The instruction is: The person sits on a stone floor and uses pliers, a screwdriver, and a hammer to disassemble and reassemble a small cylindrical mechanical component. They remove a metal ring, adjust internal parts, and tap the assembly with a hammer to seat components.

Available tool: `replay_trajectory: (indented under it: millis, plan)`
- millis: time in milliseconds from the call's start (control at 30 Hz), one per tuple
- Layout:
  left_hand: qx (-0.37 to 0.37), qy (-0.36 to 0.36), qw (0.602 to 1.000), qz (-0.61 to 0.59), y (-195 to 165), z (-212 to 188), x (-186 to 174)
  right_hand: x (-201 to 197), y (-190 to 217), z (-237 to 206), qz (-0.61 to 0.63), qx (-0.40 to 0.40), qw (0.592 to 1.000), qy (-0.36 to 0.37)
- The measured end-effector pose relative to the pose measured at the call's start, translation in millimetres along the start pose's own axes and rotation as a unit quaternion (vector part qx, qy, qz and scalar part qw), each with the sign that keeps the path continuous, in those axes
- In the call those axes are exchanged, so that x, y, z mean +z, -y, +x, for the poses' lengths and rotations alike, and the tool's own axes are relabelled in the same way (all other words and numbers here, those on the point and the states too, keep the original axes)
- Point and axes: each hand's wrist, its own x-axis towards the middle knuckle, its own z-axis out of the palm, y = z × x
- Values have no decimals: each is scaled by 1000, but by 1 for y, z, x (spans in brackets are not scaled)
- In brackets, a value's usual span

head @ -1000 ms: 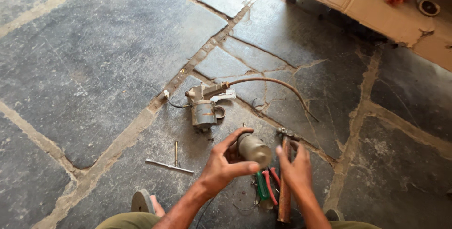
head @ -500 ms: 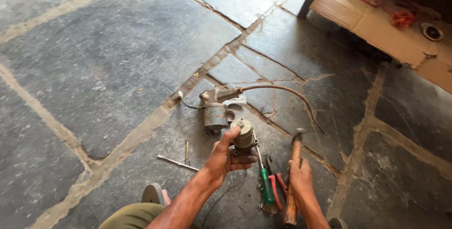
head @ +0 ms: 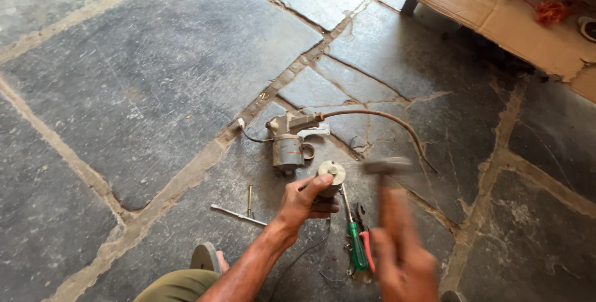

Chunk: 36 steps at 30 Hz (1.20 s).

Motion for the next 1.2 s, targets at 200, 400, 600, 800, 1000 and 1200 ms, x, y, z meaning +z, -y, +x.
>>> replay_trajectory:
  millis: [200, 400, 600, 800, 1000, 1200]
  plan:
    - [35, -10, 999, 5, -6, -3, -1, -7, -24, 5, -82, -53, 995, -18]
    - [40, -4, 999, 12, -8, -5, 1, -15, -18, -20, 46, -50, 988, -136]
    - [25, -14, 999, 30, -4, -4, -1, -10, -2, -9, -2, -50, 998, -28]
    - [47, 20, 999, -18, -8, -4, 2, -15, -4, -9, -3, -45, 999, -17]
    - [218, -92, 922, 306, -23, -14, 7, 0, -27, 9, -73, -28, 997, 7]
    - [271, -154, 828, 465, -19, -11, 9, 7, -17, -18, 187, -108, 957, -192]
